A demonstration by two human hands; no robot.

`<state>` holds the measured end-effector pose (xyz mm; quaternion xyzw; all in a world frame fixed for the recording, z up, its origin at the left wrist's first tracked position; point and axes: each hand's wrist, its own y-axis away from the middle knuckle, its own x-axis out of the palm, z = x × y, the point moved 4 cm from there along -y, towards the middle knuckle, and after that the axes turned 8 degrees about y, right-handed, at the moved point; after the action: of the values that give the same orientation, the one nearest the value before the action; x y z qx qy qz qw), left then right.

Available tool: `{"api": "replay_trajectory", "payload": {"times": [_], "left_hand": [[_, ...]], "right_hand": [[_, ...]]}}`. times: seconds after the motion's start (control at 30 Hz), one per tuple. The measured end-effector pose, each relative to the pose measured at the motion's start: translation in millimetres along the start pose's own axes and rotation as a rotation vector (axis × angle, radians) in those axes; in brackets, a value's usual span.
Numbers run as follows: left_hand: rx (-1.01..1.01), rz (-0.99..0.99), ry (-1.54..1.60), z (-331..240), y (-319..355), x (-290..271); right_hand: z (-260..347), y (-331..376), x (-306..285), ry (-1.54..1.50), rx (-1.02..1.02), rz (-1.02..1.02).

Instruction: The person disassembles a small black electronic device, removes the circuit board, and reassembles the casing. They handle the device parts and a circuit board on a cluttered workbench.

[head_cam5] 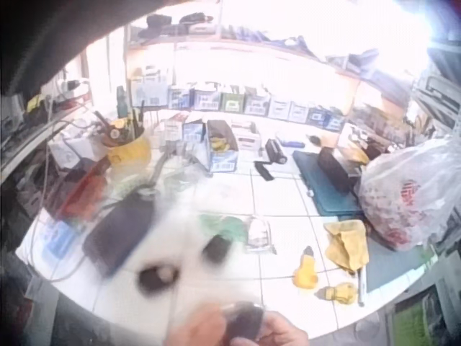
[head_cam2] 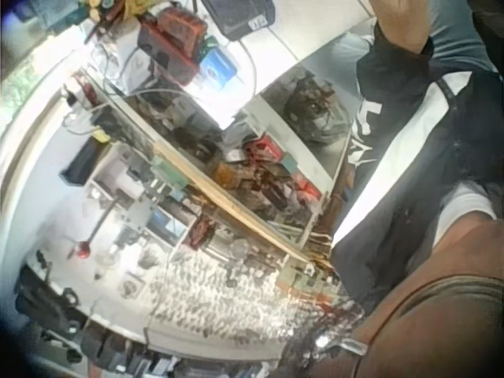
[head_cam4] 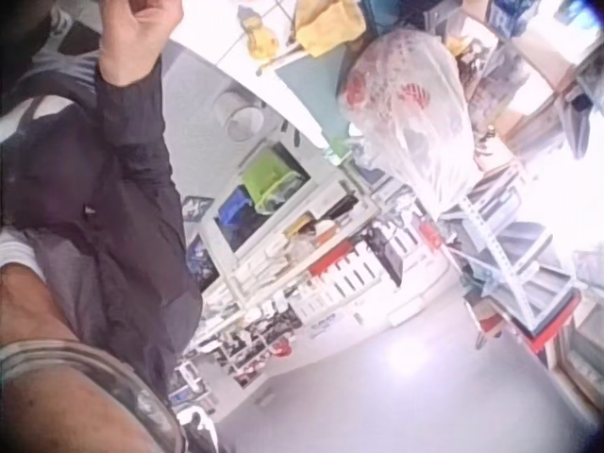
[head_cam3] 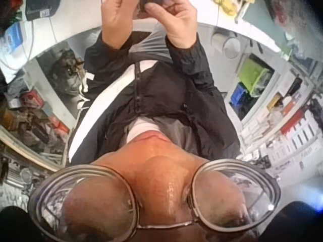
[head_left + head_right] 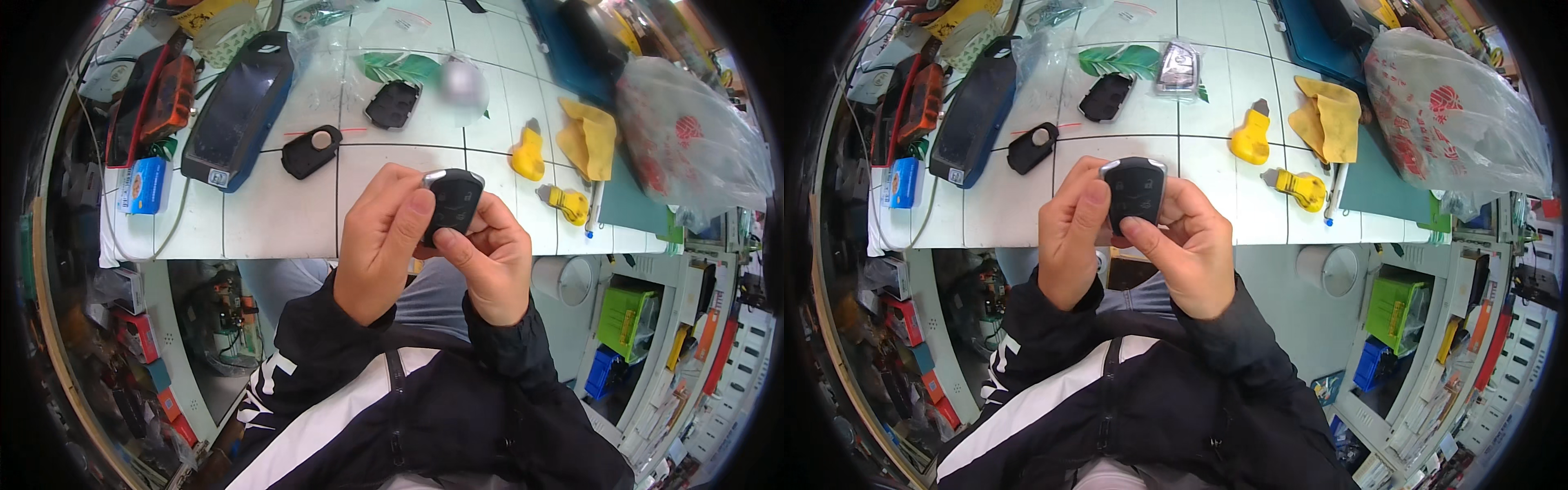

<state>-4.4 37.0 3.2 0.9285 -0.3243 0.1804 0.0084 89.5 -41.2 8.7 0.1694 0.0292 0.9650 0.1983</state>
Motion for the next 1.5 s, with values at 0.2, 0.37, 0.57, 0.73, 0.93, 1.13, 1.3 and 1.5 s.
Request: {"api": "replay_trajectory", "payload": {"times": [0.2, 0.37, 0.57, 0.73, 0.93, 1.13, 1.3, 1.5], "left_hand": [[0.595, -0.071, -0.631, -51, -93, -20], [0.222, 0.218, -0.957, -54, -165, -13], [0.252, 0.478, -0.344, -32, -85, 42], [0.575, 0.316, -0.461, -40, -45, 49], [0.63, 0.289, -0.44, -39, -29, 43], [0.55, 0.292, -0.314, -42, -23, 42], [0.533, 0.294, -0.283, -45, -17, 46], [0.525, 0.252, -0.29, -46, -11, 49]], "right_hand": [[11, -3, -30, 0.006, -0.069, -0.087], [17, -10, -33, -0.075, -0.1, -0.122], [23, -13, -48, -0.005, -0.249, -0.165], [25, -12, -46, 0.123, -0.433, -0.213], [47, 4, -49, 0.489, -0.706, -0.295], [51, 11, -41, 0.508, -0.737, -0.232], [56, 18, -39, 0.461, -0.723, -0.198], [51, 20, -34, 0.367, -0.773, -0.246]]}}
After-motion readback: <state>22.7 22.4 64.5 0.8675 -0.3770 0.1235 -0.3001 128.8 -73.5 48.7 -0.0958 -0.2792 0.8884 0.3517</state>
